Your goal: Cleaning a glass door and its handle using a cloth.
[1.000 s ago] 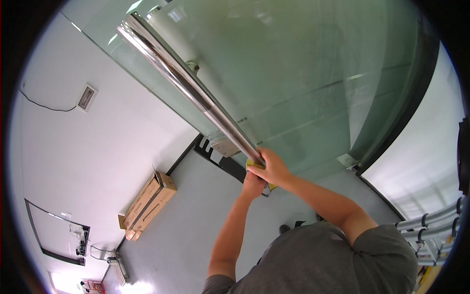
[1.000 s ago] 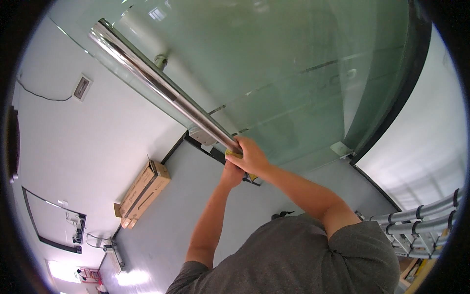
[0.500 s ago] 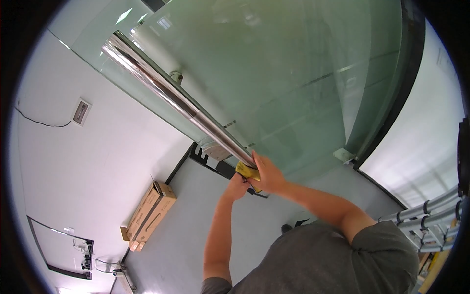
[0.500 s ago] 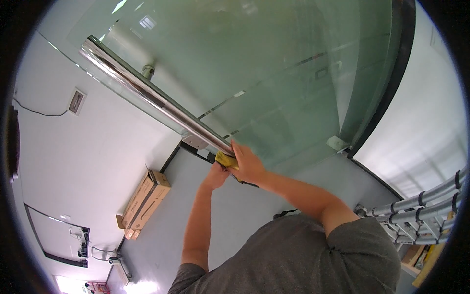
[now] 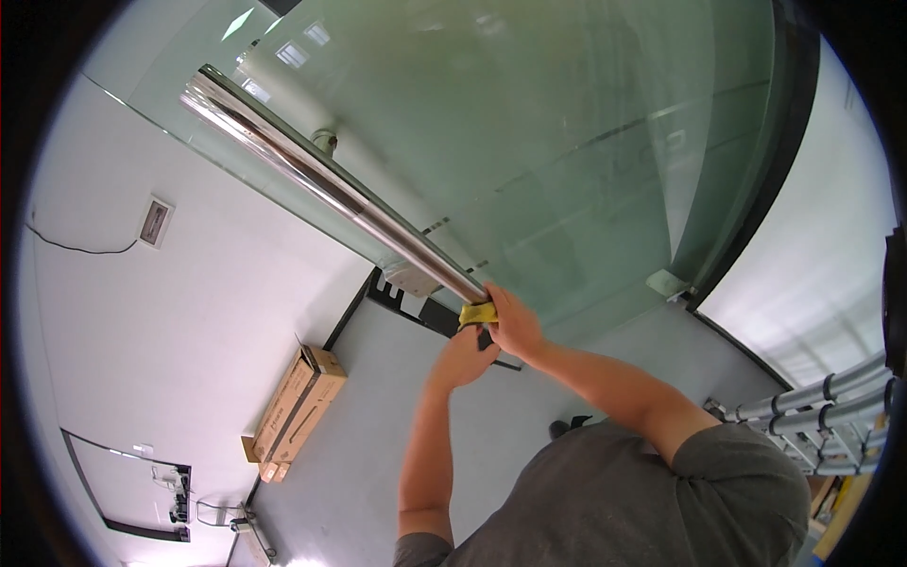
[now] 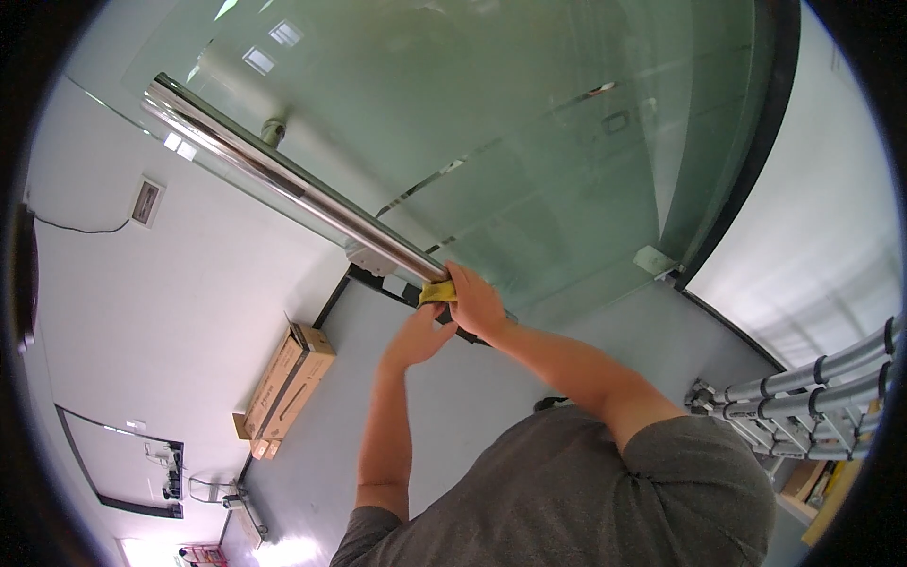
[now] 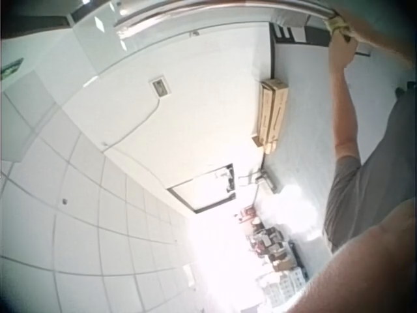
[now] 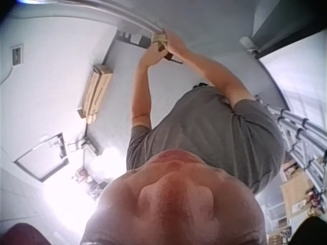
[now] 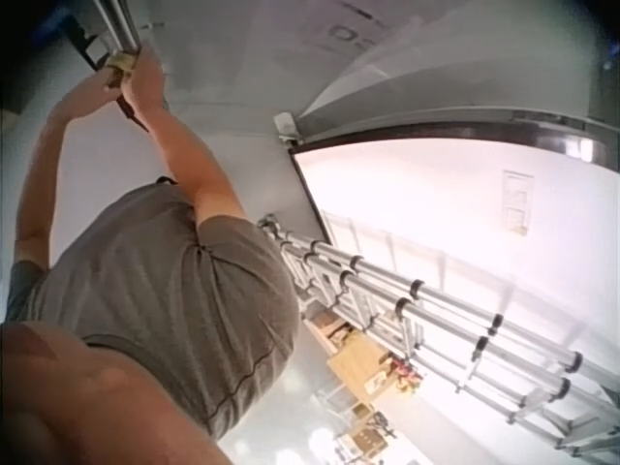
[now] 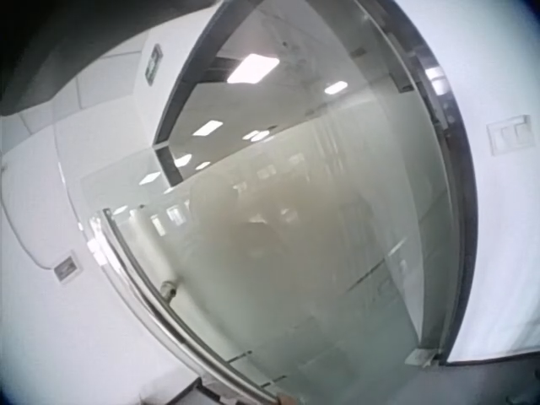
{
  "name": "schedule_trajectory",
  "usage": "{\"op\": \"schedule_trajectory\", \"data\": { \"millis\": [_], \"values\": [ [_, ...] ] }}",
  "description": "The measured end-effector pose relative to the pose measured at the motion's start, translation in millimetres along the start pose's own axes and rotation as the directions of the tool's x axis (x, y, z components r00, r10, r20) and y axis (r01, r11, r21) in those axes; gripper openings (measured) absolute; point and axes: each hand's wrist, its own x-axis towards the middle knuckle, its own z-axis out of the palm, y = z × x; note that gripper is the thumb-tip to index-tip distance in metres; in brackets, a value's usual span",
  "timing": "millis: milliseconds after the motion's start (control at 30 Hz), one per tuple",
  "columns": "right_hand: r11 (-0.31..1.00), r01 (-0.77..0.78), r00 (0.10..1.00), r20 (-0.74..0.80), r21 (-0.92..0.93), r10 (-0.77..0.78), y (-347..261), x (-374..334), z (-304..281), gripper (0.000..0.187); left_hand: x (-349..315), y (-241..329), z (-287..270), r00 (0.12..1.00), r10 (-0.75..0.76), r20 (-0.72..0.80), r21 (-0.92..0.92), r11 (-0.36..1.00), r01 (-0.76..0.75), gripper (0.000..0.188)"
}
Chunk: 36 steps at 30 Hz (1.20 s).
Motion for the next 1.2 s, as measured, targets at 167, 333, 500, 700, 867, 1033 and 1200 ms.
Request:
{"op": "schedule_trajectory", "data": {
  "millis": [167,333,500,700,867,1033,1200],
  "values": [
    [0.999,-0.019,0.999,0.031,-0.028,0.02,5,15,-11,0.04,7,16,-86,0.761,0.169,-0.627,-0.167,0.924,-0.343,0.042],
    [0.997,-0.067,0.981,0.179,-0.039,0.073,33,0,-14,0.033,62,57,-93,0.71,0.225,-0.667,-0.482,0.596,-0.642,0.035],
    [0.311,-0.78,0.573,0.42,0.543,0.704,142,-58,-61,0.025,92,76,-78,0.706,-0.116,-0.698,-0.635,0.554,-0.537,0.024],
    [-0.098,-0.243,0.363,0.184,0.965,0.913,170,-42,-182,0.026,92,80,-80,0.667,-0.18,-0.723,-0.641,0.534,-0.552,0.022],
    [0.206,0.055,0.321,-0.213,0.977,0.923,129,23,-238,0.026,79,100,-68,0.633,-0.206,-0.746,-0.625,0.544,-0.56,0.018],
    [0.772,0.113,0.707,-0.597,0.626,0.38,50,87,-197,0.041,79,110,-65,0.643,-0.18,-0.745,-0.615,0.559,-0.556,0.015],
    [0.942,0.326,0.765,-0.563,-0.08,-0.312,20,120,-136,0.057,73,126,-56,0.635,-0.218,-0.741,-0.623,0.577,-0.528,0.014]
  ]
}}
